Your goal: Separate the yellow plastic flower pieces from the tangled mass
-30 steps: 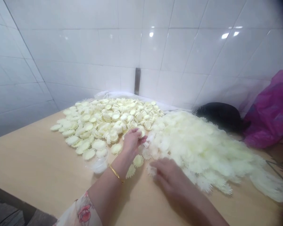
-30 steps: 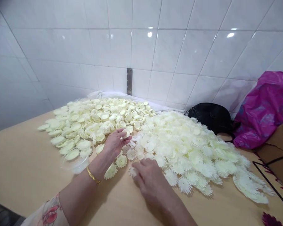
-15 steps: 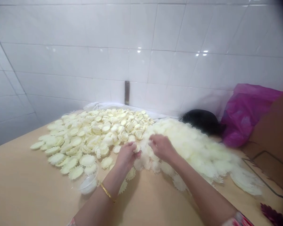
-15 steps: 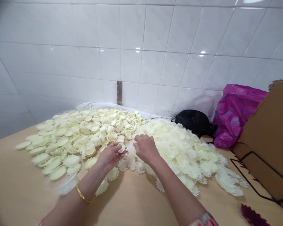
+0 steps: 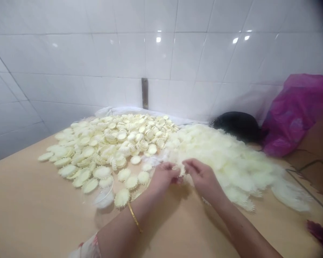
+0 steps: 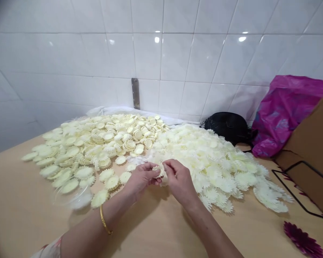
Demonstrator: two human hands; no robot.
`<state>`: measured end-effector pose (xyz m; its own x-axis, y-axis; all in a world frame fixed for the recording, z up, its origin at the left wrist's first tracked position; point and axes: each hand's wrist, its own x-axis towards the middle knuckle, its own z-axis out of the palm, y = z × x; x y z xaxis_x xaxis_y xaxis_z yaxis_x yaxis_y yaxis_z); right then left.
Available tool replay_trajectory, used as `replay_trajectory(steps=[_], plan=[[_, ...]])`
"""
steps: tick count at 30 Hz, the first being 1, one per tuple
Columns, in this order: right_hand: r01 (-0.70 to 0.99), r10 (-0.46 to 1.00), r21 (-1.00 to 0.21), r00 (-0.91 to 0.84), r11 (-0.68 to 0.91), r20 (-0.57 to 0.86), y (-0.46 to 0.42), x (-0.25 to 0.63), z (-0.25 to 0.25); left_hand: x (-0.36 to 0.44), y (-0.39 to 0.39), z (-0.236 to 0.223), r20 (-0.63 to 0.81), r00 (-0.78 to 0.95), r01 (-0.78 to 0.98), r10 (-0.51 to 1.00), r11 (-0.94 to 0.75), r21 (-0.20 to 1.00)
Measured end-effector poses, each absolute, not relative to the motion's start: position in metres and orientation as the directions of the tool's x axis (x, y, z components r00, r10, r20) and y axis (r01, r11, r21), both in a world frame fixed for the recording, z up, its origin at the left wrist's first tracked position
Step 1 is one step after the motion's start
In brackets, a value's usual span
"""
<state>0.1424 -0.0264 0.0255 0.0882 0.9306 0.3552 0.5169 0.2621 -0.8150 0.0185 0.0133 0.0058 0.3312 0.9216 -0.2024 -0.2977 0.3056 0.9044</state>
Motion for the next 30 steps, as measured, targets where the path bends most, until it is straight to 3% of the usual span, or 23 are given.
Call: replay_trajectory(steps=[4, 9, 17, 24, 30], plan=[[0.366, 0.952, -0.915, 0.18, 0.168, 0.247, -0.027, 0.149, 0.017, 0.02, 0.008, 0.004, -0.142, 0.354, -0.2, 0.924, 0.223, 0.954], [0.305, 0.959, -0.938, 0.173, 0.166, 0.226, -0.029, 0.148, 0.018, 0.02, 0.005, 0.007, -0.103, 0.34, -0.147, 0.935, 0.16, 0.976], [0.004, 0.985, -0.989, -0.088, 0.149, 0.148, -0.035, 0.137, 0.017, 0.022, 0.002, 0.005, -0.057, 0.281, -0.195, 0.958, 0.115, 0.974], [0.072, 0.977, -0.987, 0.144, 0.147, 0.156, -0.034, 0.139, 0.013, 0.022, 0.003, 0.007, -0.143, 0.353, -0.364, 0.925, 0.277, 0.889], [0.026, 0.94, -0.987, 0.303, 0.156, 0.157, -0.032, 0.14, 0.01, 0.026, -0.001, 0.005, -0.187, 0.359, -0.348, 0.915, 0.316, 0.882]])
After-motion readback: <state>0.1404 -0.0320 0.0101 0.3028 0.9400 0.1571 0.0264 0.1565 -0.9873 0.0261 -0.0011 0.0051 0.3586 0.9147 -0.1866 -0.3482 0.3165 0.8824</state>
